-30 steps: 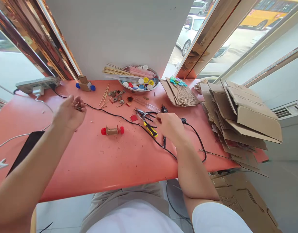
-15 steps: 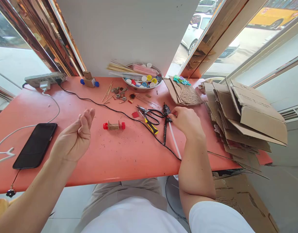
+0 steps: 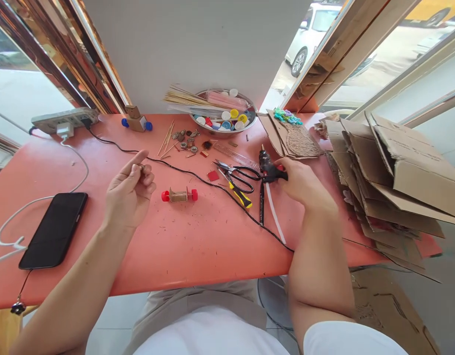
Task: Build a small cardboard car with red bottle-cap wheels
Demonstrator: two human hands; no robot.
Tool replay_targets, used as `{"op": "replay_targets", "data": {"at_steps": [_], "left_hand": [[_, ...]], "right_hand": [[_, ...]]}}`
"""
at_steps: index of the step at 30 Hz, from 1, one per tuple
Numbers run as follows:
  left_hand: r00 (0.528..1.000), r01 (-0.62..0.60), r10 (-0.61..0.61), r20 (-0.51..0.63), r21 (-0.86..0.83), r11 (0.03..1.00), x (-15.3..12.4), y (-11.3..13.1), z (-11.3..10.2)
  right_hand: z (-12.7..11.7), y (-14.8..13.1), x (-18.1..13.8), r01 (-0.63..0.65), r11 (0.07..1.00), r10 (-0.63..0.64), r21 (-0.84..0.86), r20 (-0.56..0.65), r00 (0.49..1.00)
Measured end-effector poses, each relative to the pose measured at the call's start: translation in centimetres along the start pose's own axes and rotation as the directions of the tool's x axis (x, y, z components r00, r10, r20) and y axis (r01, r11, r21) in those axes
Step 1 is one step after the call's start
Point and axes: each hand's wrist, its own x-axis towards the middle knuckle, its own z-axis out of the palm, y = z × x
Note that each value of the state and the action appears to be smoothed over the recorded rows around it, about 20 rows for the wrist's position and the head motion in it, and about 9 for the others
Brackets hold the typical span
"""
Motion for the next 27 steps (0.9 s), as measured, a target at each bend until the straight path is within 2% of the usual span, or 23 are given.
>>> {"op": "replay_targets", "data": {"at_steps": [2,3,6,8,11,13,16,19,23,27], "left_hand": [[0.999,0.012,-0.013,0.051,0.016,1.000,0.1,-0.3,-0.5],[0.996,0.023,-0.025,0.082,0.030,0.999,0.2,-0.4,-0.8],[0.980,0.039,-0.054,0.190,0.085,0.996,0.2,-1.1,-1.6],[0.966,0.043,-0.070,0.250,0.114,0.993,0.3,-1.5,-2.1],[0.954,0.050,-0.084,0.287,0.122,0.991,0.3,-2.0,-2.7],[0.951,0.064,-0.096,0.295,0.116,0.991,0.2,-2.2,-2.8],[0.940,0.086,-0.117,0.321,0.108,0.990,0.2,-2.4,-2.8],[0.919,0.091,-0.126,0.375,0.111,0.990,0.2,-2.6,-2.9],[0.901,0.058,-0.114,0.418,0.146,0.988,0.2,-2.7,-3.1],[0.891,-0.021,-0.052,0.451,0.154,0.988,-0.1,-2.6,-2.9]], "right_hand": [[-0.7,-0.4,-0.2,0.102,0.965,-0.089,0.242,-0.062,0.994],[-0.9,-0.8,-0.4,0.172,0.910,-0.145,0.378,-0.097,0.985],[-1.1,-2.4,-1.3,0.324,0.628,-0.295,0.708,-0.169,0.941],[-1.0,-3.8,-2.2,0.302,0.445,-0.329,0.843,-0.160,0.931],[-0.3,-5.8,-3.5,0.161,0.311,-0.393,0.937,-0.027,0.919],[0.3,-7.0,-4.2,0.085,0.295,-0.487,0.952,0.073,0.870],[1.2,-8.4,-4.9,0.057,0.260,-0.569,0.964,0.105,0.816],[2.0,-9.1,-5.3,0.054,0.239,-0.560,0.969,0.093,0.823],[2.4,-9.0,-5.8,0.047,0.268,-0.518,0.962,0.102,0.849],[2.6,-9.0,-6.3,0.068,0.304,-0.494,0.950,0.097,0.864]]}}
